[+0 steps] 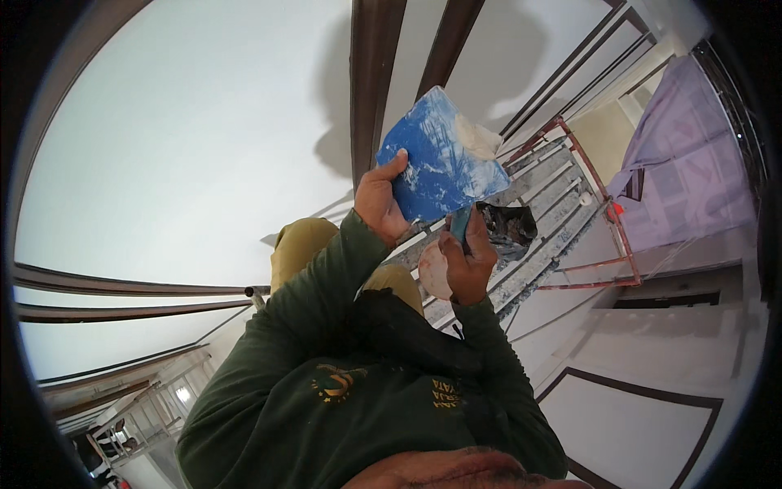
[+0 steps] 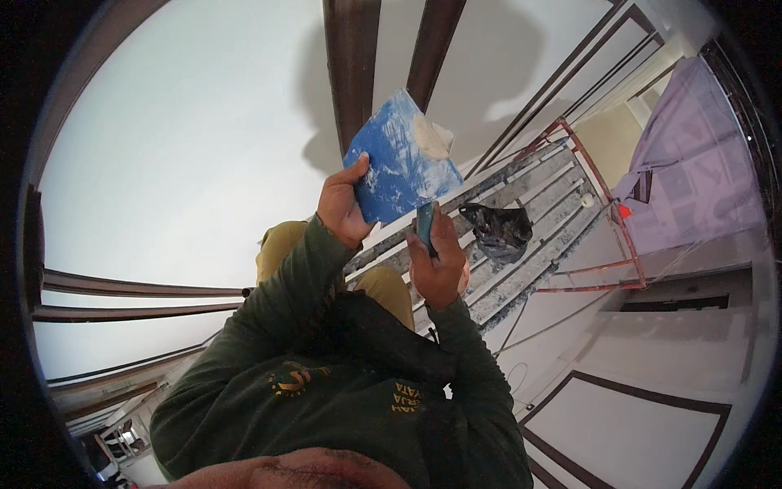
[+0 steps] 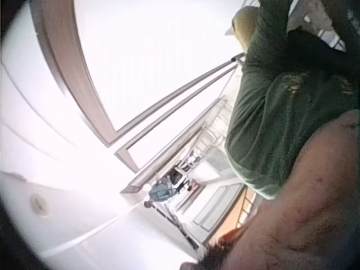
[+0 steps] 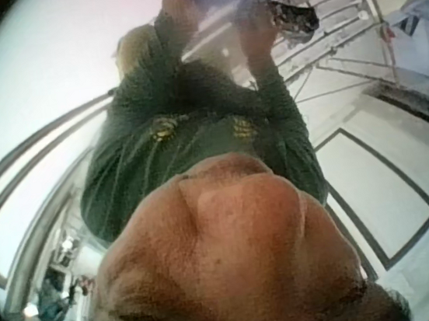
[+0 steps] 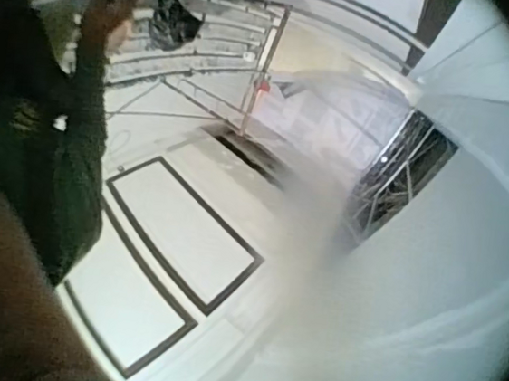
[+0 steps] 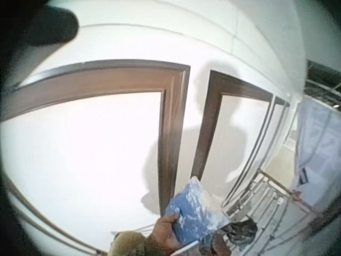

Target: The person climbs onto a scaffold, scoops plaster onto a putty knife, and applies it to the wall and ceiling.

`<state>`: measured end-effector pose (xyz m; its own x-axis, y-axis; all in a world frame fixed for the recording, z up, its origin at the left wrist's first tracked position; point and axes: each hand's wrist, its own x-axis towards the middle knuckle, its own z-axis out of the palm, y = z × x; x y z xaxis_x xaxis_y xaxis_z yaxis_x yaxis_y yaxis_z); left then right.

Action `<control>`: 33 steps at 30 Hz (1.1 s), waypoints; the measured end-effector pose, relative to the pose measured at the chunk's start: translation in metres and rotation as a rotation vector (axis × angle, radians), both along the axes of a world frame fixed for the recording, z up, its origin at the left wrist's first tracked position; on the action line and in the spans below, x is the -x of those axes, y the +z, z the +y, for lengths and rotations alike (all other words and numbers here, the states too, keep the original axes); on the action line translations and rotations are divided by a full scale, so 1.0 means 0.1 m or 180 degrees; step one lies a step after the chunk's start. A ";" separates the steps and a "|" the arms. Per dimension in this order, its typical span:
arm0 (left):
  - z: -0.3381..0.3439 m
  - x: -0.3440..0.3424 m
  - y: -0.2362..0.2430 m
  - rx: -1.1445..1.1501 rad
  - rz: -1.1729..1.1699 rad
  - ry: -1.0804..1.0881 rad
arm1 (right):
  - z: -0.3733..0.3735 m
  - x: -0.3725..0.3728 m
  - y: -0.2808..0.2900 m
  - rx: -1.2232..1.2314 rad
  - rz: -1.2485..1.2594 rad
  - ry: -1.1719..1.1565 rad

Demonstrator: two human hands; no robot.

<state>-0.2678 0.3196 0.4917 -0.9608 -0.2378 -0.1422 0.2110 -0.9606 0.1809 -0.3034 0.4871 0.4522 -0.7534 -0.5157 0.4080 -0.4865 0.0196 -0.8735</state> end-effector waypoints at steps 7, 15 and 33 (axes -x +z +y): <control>-0.10 0.12 -0.09 0.0225 0.0075 0.0372 | 0.21 0.00 -0.26 -0.0038 0.0311 -0.0035; -0.25 0.06 -0.02 0.0231 0.0108 0.0545 | 0.15 0.14 -0.17 0.1591 -0.1516 0.0382; -0.40 0.88 0.97 0.0660 -0.0074 -0.1723 | -0.58 2.07 1.28 0.3200 -0.1133 0.0028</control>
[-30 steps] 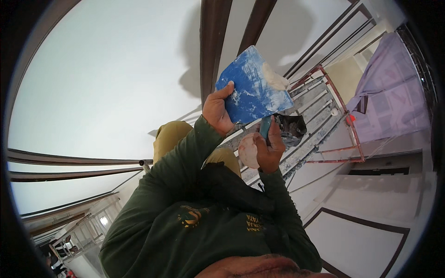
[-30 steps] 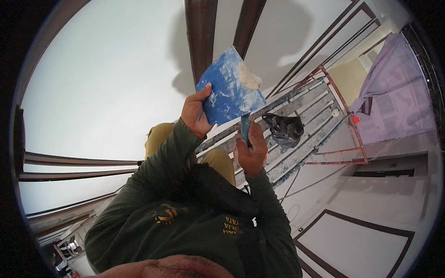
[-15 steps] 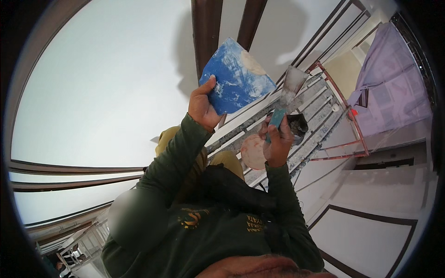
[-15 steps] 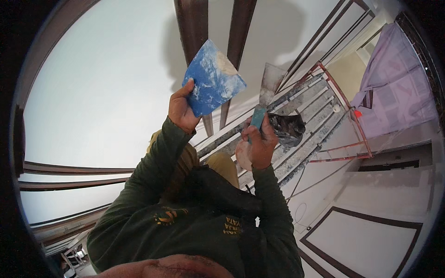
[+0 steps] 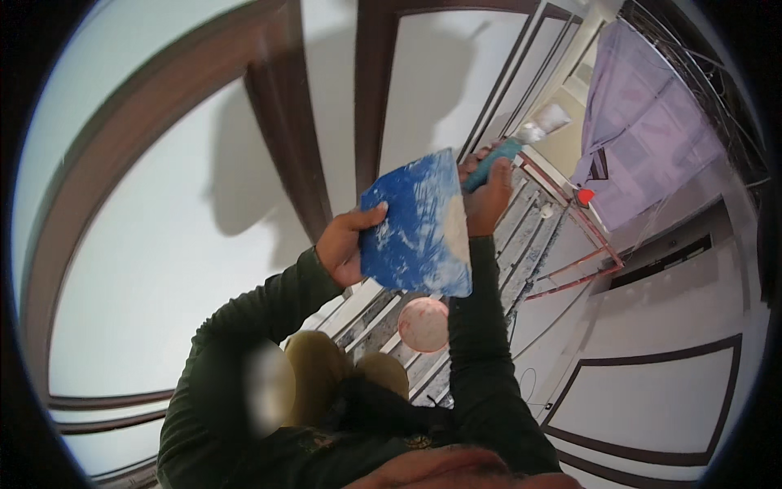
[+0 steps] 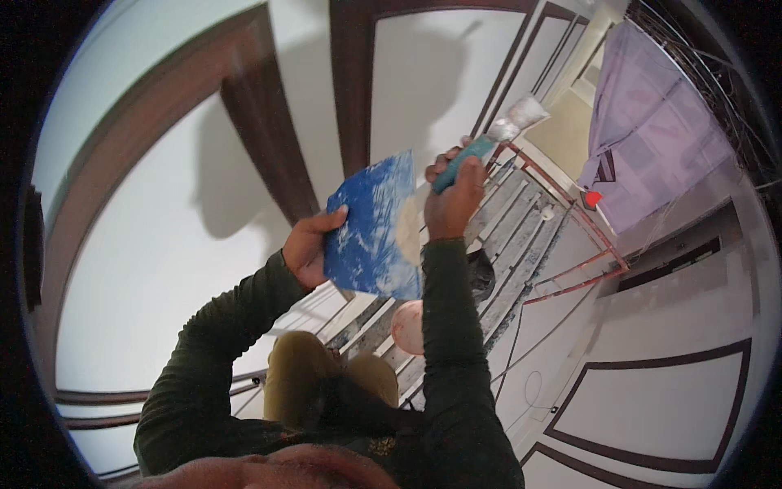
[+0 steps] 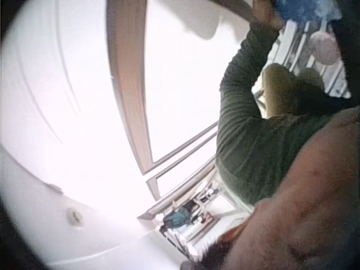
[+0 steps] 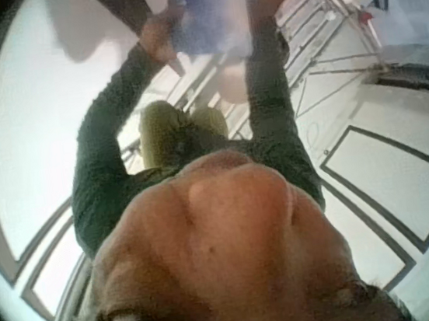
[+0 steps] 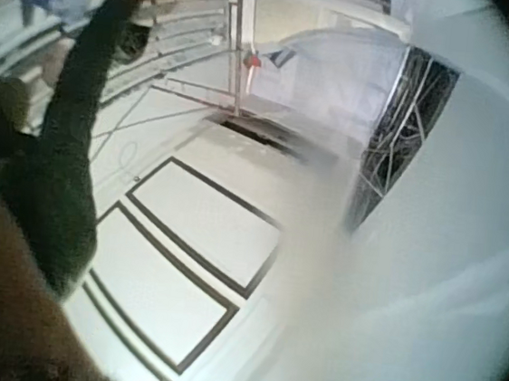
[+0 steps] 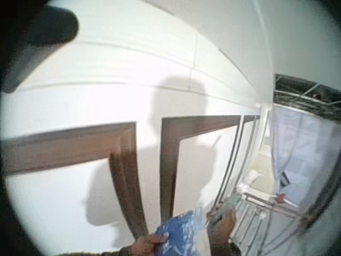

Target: The person climbs onto a scaffold, scoops plaster onto a putty knife, and applies it to the wall and ceiling.

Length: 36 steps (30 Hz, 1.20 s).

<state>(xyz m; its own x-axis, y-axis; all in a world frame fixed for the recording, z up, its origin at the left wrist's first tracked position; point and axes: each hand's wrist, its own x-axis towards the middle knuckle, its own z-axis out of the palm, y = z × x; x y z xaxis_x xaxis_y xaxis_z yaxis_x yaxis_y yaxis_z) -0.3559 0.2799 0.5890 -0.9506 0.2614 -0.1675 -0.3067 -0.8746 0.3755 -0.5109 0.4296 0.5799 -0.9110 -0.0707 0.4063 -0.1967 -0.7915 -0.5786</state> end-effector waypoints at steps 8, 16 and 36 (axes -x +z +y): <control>0.01 0.22 0.61 -0.0341 -0.0350 0.0008 | -0.03 0.10 -0.03 -0.0349 -0.0662 -0.0016; 0.07 0.14 0.61 -0.0718 -0.0424 -0.0069 | 0.34 0.04 0.28 -0.0231 -0.0677 -0.0532; 0.08 -0.09 1.71 0.0256 -0.0987 0.0593 | 0.21 -0.35 0.99 -0.0486 -0.0867 0.0754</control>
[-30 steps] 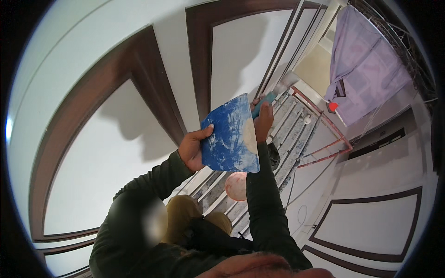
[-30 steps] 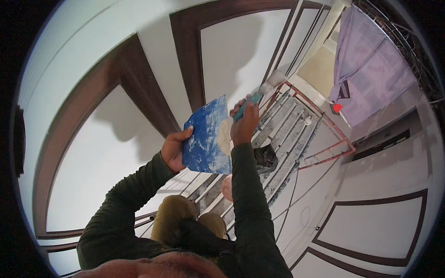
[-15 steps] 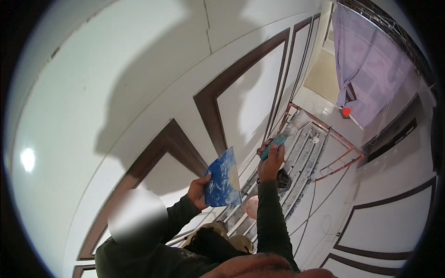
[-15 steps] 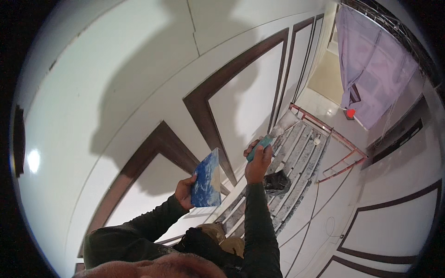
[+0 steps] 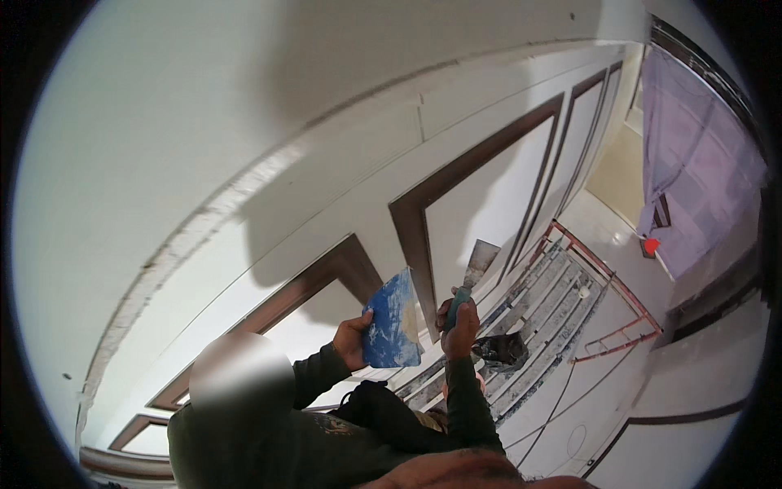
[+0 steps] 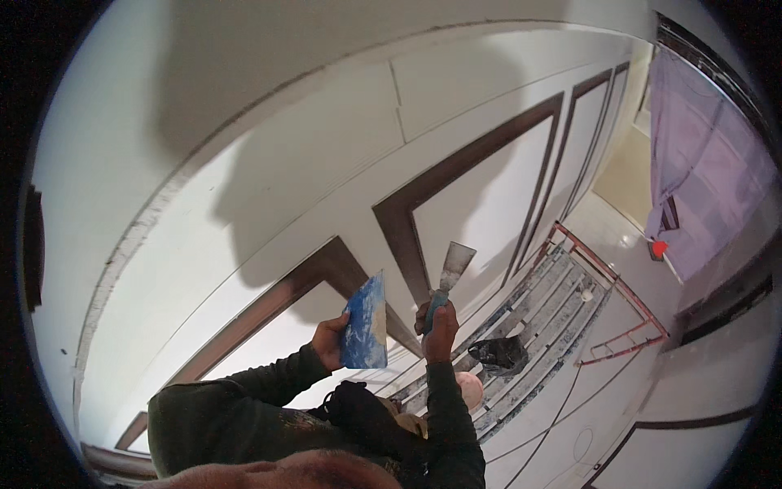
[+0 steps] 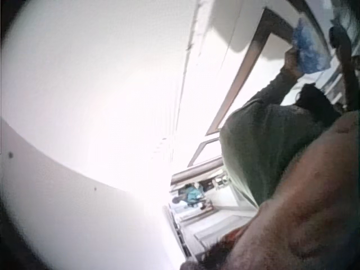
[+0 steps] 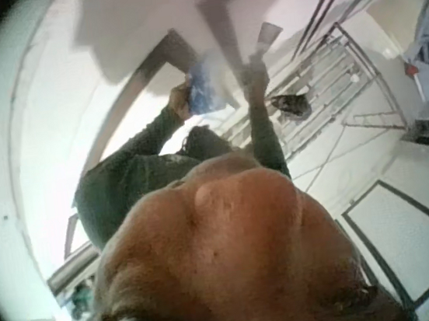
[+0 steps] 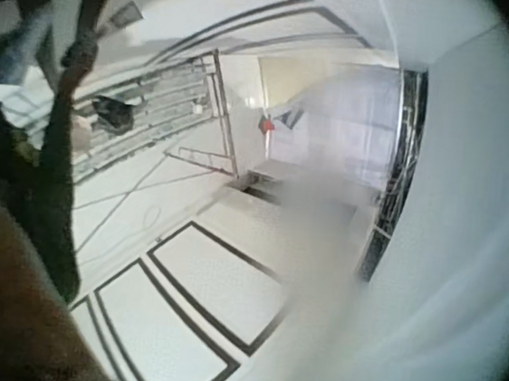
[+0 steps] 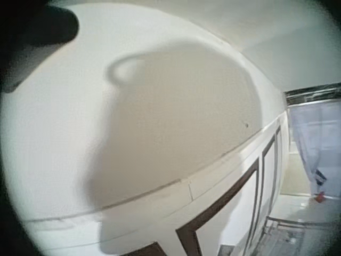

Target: The person climbs onto a scaffold, scoops plaster onto a putty knife, and applies it to the wall and ceiling.

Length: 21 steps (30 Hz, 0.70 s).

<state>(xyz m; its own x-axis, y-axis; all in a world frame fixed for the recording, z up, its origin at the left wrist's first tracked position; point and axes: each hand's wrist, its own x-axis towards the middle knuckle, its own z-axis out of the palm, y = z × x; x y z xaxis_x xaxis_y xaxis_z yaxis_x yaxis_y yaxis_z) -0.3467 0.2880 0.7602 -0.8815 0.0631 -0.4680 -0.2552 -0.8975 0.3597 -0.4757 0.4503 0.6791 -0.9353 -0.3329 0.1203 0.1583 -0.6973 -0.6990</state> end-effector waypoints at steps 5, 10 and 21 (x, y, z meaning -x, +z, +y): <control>-0.09 -0.24 0.15 0.0172 0.0248 0.0559 | -0.21 -0.15 0.32 -0.0056 0.0081 0.0709; 0.01 -0.48 0.46 0.0213 0.0548 0.0932 | -0.36 -0.31 0.88 -0.0891 0.1319 0.1133; 0.41 -0.79 0.44 0.0639 0.1460 0.2155 | -0.88 -0.21 0.77 -0.0815 0.2047 0.2862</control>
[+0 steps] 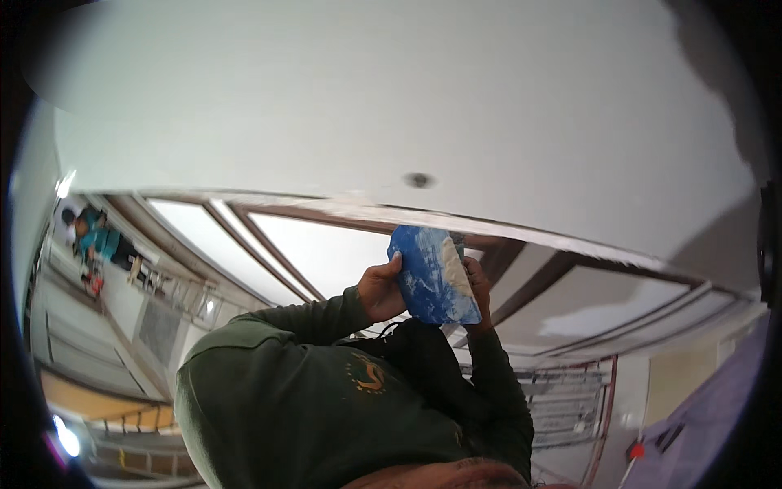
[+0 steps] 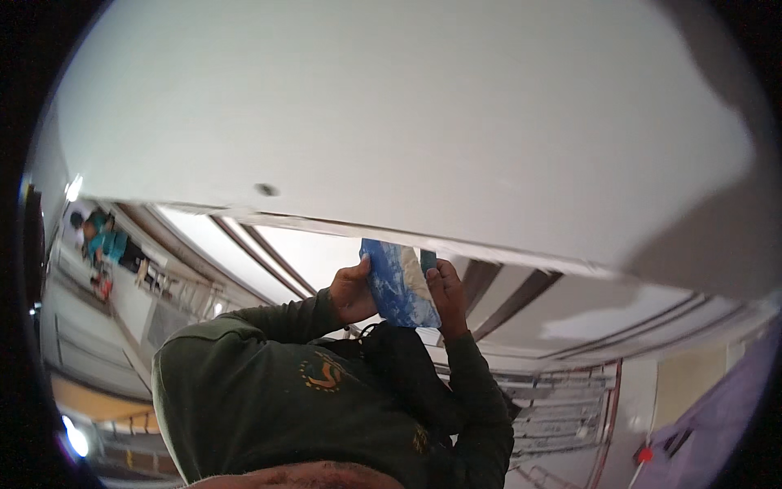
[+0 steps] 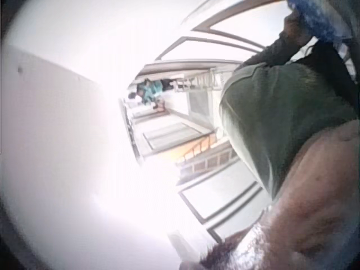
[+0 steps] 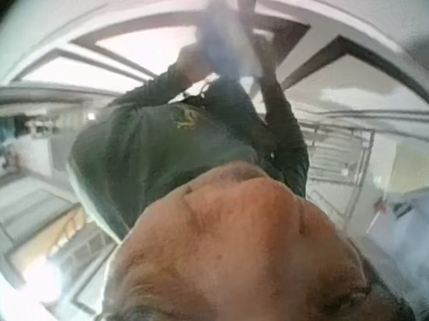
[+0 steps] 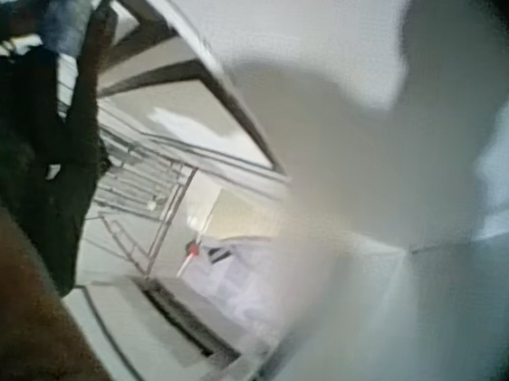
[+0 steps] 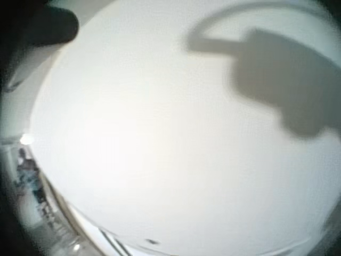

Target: The person climbs onto a scaffold, scoops plaster onto a putty knife, and applies it to the wall and ceiling.

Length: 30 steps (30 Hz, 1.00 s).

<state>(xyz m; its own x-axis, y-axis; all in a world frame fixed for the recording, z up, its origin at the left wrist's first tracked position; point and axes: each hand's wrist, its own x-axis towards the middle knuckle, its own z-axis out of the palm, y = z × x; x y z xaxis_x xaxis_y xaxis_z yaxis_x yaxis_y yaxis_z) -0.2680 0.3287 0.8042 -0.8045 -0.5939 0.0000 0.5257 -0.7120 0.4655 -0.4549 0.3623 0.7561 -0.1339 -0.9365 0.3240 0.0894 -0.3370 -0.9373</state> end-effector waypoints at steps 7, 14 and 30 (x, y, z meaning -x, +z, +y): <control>0.32 0.14 -0.29 0.0080 0.0070 0.1144 | -0.23 0.21 -0.33 0.1427 0.2381 0.0999; 0.61 0.16 0.08 -0.0069 0.0170 0.2194 | -0.48 0.10 0.32 0.1909 0.3082 0.1777; 1.83 -1.38 -0.32 -0.0171 0.0560 0.6044 | -1.56 -0.05 2.50 0.3492 0.3381 0.0478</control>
<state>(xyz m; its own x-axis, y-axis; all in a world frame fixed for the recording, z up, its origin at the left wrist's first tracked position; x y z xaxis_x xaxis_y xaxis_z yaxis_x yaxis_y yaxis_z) -0.1303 0.5122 0.7727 0.8210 -0.5689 -0.0483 0.5510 0.7674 0.3278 -0.4496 0.2065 1.0061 0.6697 -0.1632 0.7245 -0.3442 -0.9327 0.1081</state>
